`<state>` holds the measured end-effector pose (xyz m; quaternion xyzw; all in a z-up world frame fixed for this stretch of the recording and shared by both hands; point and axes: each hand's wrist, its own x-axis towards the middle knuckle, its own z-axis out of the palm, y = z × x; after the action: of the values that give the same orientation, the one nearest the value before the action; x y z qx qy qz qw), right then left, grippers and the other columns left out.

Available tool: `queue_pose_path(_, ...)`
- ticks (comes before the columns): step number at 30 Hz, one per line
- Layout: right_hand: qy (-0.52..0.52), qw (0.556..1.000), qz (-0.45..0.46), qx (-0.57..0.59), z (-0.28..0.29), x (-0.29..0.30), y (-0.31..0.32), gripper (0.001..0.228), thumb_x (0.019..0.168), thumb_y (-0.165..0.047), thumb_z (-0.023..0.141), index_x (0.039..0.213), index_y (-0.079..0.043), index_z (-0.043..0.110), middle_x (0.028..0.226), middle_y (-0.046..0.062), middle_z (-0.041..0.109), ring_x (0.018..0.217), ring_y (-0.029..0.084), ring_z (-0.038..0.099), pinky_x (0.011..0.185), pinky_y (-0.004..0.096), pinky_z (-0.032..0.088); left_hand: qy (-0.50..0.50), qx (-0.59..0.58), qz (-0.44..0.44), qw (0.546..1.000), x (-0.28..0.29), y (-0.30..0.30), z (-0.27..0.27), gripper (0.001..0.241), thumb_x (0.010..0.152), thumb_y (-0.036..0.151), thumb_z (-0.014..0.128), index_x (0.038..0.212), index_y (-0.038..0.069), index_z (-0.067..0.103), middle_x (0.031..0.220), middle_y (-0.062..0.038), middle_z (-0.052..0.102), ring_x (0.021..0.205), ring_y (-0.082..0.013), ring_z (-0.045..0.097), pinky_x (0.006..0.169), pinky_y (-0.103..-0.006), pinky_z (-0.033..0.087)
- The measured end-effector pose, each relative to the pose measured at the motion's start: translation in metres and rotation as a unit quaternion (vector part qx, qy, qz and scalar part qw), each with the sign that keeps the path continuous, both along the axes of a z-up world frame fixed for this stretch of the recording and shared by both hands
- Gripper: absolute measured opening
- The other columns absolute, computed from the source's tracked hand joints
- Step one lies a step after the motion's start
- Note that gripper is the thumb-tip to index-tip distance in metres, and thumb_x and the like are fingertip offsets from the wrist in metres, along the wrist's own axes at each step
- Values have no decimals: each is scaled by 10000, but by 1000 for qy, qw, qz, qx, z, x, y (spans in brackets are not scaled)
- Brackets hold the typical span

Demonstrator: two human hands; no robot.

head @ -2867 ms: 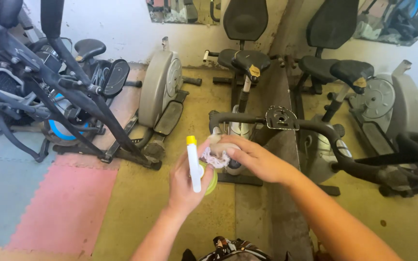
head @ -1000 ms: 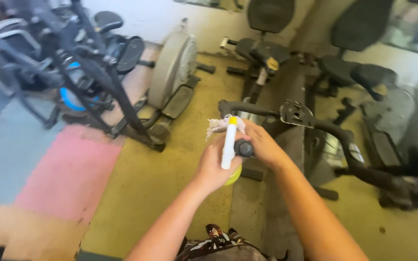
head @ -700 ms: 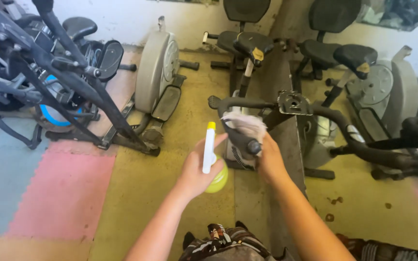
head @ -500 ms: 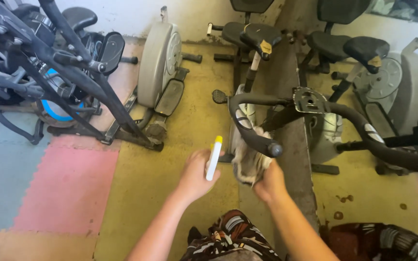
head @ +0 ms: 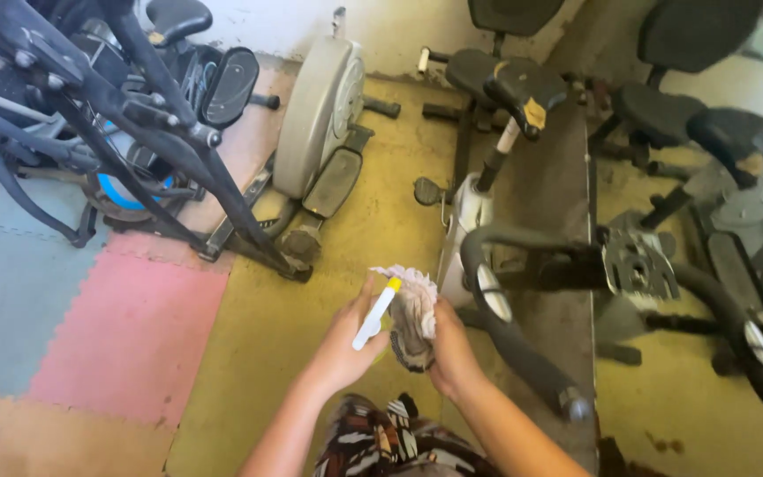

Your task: Cleaning and wiping down various gym equipment including stationary bikes and ellipticals using a spray bottle and cloth.

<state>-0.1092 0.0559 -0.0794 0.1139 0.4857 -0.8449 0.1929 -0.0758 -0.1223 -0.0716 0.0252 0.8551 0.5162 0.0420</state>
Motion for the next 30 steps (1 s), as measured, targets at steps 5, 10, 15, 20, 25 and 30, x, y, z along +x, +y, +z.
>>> queue_pose_path(5, -10, 999, -51, 5, -35, -26, -7, 370, 1030, -217, 410, 1307, -33, 571, 1268, 104, 680, 1153, 201, 648, 1003, 362, 500, 12, 24, -23, 999, -38, -11, -7, 907, 807, 108, 691, 1584, 12, 233, 1401, -214, 592, 1300, -385, 546, 1096, -417, 414)
queue_pose_path(10, -26, 990, -133, 28, -11, -67, -36, 387, 1044, -216, 417, 1332, -15, 579, 1276, 117, 667, 1160, 208, 623, 1003, 365, 478, -20, 27, -94, 995, -99, -32, 5, 862, 845, 120, 707, 1578, 33, 262, 1439, -239, 537, 1333, -379, 535, 1104, -415, 417)
queue_pose_path(15, -14, 978, -208, -11, -15, -114, -70, 453, 1031, -262, 385, 1381, -43, 573, 1324, 88, 674, 1208, 189, 625, 1035, 352, 463, -27, -30, -209, 977, -176, -57, 44, 907, 830, 174, 727, 1586, 61, 239, 1383, -234, 579, 1291, -407, 534, 1086, -429, 417)
queue_pose_path(20, -12, 973, -229, -23, -9, -146, -97, 511, 1076, -293, 416, 1490, -15, 529, 1355, 203, 621, 1155, 238, 547, 963, 393, 401, 15, -50, -235, 971, -235, -71, 38, 779, 848, 180, 756, 1512, 41, 374, 1400, -247, 575, 1319, -423, 532, 1078, -450, 438)
queue_pose_path(25, 91, 975, -200, 43, 3, -169, -92, 603, 1042, -345, 434, 1554, -29, 391, 1580, 104, 480, 1453, 193, 423, 1179, 316, 306, 55, -48, -252, 965, -286, -59, 3, 724, 814, 81, 705, 1479, 17, 428, 1397, -256, 587, 1305, -430, 548, 1072, -453, 445)
queue_pose_path(30, 64, 972, -193, 117, -3, -203, -68, 707, 940, -174, 575, 1592, -70, 322, 1583, 70, 454, 1423, 169, 434, 1141, 305, 334, -22, 47, -234, 971, -319, -23, -13, 643, 828, 4, 622, 1455, 35, 480, 1320, -210, 650, 1272, -345, 635, 1059, -398, 489)
